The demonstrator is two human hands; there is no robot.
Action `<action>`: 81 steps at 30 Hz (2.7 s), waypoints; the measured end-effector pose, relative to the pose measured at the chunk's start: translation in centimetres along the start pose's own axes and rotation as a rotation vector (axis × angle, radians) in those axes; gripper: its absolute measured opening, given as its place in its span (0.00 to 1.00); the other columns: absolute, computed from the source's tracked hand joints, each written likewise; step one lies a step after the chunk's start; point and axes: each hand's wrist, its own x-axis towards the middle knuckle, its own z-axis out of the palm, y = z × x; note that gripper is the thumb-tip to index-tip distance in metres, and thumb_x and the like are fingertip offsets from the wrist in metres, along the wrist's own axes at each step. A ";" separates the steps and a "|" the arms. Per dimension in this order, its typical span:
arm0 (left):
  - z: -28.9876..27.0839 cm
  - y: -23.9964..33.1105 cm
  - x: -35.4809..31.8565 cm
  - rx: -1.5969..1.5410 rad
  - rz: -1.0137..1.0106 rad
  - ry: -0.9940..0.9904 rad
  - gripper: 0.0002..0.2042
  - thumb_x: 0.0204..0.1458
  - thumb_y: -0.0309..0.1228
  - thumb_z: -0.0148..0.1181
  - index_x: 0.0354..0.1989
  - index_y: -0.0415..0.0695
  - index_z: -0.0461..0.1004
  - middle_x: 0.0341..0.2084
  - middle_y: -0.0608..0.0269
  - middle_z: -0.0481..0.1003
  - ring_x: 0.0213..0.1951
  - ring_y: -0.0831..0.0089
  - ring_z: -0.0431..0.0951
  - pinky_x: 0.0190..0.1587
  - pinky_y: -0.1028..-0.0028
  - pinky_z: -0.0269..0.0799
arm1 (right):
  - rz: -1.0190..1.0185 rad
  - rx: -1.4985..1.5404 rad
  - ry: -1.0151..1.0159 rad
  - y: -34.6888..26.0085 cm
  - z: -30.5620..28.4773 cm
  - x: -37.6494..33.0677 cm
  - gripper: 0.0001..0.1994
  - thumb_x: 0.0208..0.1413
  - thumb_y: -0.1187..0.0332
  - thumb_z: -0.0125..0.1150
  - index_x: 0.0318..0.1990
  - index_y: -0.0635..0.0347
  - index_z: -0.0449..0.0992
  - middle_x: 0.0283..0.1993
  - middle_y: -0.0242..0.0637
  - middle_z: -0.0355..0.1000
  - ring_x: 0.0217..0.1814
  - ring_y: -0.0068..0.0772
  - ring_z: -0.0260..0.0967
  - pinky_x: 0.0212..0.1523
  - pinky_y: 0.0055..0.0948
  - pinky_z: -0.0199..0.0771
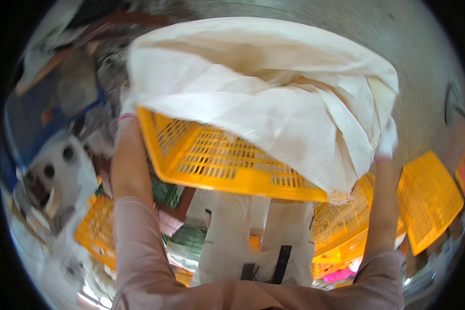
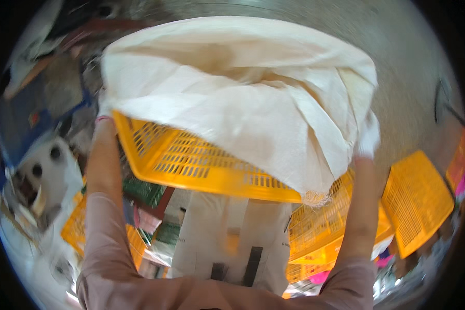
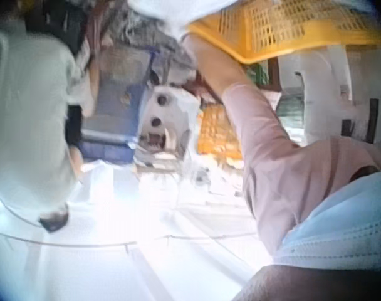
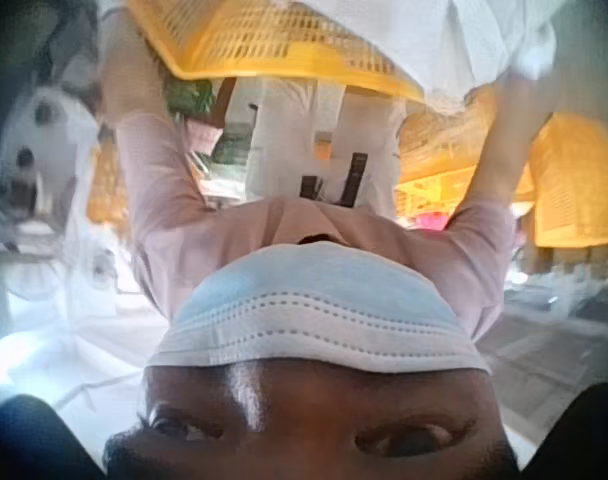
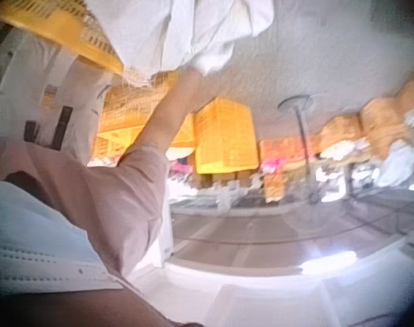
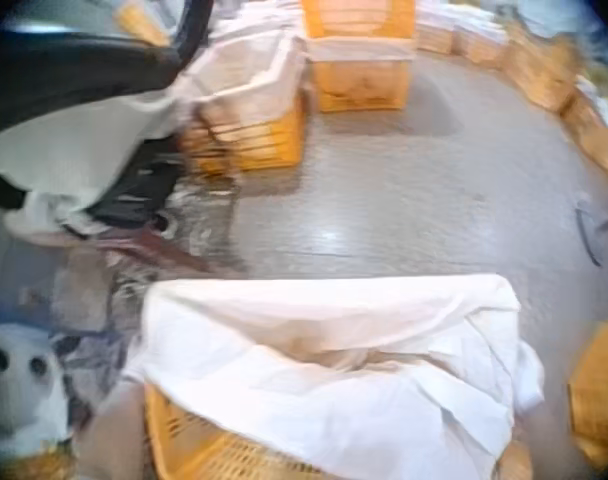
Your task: The person removes white fabric from a yellow basket, then picks up a basket of white shoe insoles and places it on a table. They repeatedly pick up individual insoles, wipe them with a cloth, and place them back into the basket.
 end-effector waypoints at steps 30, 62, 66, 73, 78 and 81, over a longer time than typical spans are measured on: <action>-5.7 -12.4 -37.7 1.021 0.054 0.129 0.12 0.58 0.32 0.57 0.38 0.41 0.86 0.35 0.43 0.86 0.37 0.47 0.88 0.40 0.48 0.84 | 0.642 0.060 -0.063 11.2 -5.3 -23.4 0.06 0.68 0.67 0.54 0.41 0.56 0.64 0.44 0.35 0.64 0.49 0.34 0.60 0.53 0.40 0.66; 9.2 -6.7 -43.9 -0.853 -0.536 0.256 0.24 0.70 0.38 0.59 0.67 0.36 0.67 0.58 0.49 0.78 0.54 0.53 0.83 0.53 0.50 0.86 | 0.113 -0.333 -0.314 4.4 8.0 -18.4 0.28 0.71 0.61 0.61 0.74 0.63 0.68 0.62 0.41 0.79 0.60 0.34 0.78 0.60 0.36 0.80; 5.7 -8.8 -41.4 -0.676 -0.471 0.248 0.24 0.70 0.40 0.59 0.67 0.38 0.68 0.58 0.51 0.78 0.52 0.53 0.84 0.52 0.48 0.86 | -0.151 -0.631 -0.400 8.4 19.3 -25.6 0.35 0.65 0.63 0.67 0.77 0.64 0.65 0.67 0.54 0.77 0.65 0.42 0.77 0.67 0.38 0.76; 3.9 -8.6 -38.9 -0.320 -0.664 -0.001 0.20 0.66 0.39 0.61 0.61 0.40 0.78 0.51 0.51 0.81 0.44 0.57 0.84 0.46 0.54 0.84 | -0.218 -0.471 -0.595 6.6 19.9 -36.7 0.36 0.67 0.53 0.69 0.76 0.64 0.68 0.75 0.53 0.71 0.76 0.51 0.70 0.74 0.42 0.70; 3.1 -2.3 -38.7 -0.516 -0.819 -0.465 0.17 0.67 0.42 0.55 0.61 0.51 0.77 0.52 0.59 0.83 0.48 0.59 0.83 0.54 0.52 0.80 | 0.014 -0.553 -0.166 4.8 -2.3 -43.3 0.27 0.66 0.52 0.64 0.68 0.57 0.77 0.64 0.55 0.78 0.66 0.57 0.77 0.67 0.47 0.75; 2.0 0.0 -41.6 0.117 -0.584 -0.480 0.14 0.66 0.47 0.54 0.44 0.49 0.75 0.41 0.59 0.81 0.41 0.66 0.82 0.45 0.52 0.79 | 0.022 -0.568 0.273 6.7 -15.6 -47.7 0.23 0.68 0.56 0.57 0.63 0.58 0.79 0.59 0.55 0.80 0.62 0.58 0.78 0.64 0.50 0.77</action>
